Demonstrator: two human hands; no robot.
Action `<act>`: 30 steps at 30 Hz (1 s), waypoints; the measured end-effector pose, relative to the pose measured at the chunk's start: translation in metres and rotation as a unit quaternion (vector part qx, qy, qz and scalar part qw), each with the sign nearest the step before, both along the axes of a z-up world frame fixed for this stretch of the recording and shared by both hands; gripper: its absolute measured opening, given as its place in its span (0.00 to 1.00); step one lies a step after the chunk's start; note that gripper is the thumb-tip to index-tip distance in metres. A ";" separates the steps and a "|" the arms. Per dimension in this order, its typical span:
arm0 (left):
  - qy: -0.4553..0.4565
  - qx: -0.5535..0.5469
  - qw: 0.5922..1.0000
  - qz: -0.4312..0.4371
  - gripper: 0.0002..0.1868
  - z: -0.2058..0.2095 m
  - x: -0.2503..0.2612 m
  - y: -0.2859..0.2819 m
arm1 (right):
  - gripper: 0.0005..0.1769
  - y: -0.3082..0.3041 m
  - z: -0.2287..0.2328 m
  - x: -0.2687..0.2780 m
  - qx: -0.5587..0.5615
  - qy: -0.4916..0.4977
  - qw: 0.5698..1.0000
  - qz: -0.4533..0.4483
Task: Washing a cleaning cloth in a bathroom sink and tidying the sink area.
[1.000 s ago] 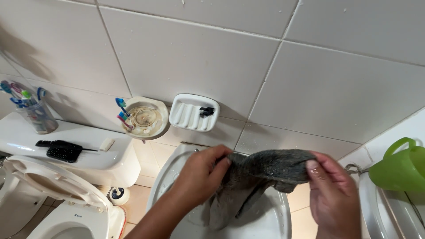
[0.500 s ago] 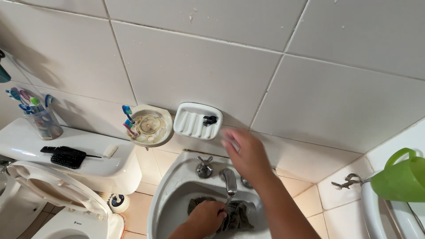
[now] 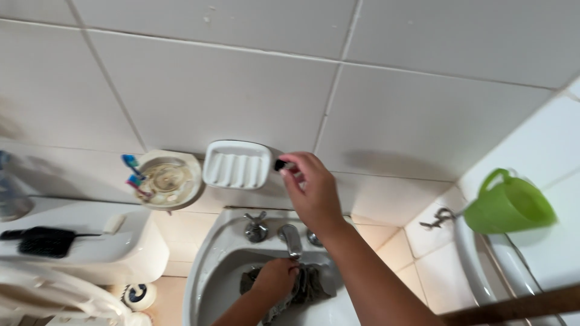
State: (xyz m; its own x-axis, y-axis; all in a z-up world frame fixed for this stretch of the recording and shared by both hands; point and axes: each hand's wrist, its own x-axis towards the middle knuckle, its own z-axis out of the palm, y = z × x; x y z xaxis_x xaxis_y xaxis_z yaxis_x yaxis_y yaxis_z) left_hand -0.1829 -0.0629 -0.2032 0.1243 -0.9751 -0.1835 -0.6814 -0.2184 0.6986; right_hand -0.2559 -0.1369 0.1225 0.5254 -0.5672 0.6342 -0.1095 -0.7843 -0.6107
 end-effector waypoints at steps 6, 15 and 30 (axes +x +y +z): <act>-0.008 0.087 0.996 0.026 0.19 0.011 -0.013 -0.004 | 0.13 0.031 0.008 -0.056 -0.026 0.002 0.999 -0.026; -0.137 0.210 0.963 -0.102 0.24 0.097 -0.048 0.026 | 0.13 0.083 -0.046 -0.133 0.083 0.046 0.983 -0.156; -0.004 -0.124 0.989 -0.084 0.32 0.238 -0.123 0.053 | 0.12 0.116 -0.086 -0.248 0.126 0.001 0.962 -0.240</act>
State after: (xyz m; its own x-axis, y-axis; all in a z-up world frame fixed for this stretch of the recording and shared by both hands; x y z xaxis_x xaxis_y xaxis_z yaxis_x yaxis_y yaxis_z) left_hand -0.3057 -0.0096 0.0353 -0.0418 -0.9970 0.0649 -0.6995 0.0756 0.7106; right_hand -0.5041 -0.0204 0.0366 0.1651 -0.8807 0.4439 -0.4247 -0.4697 -0.7740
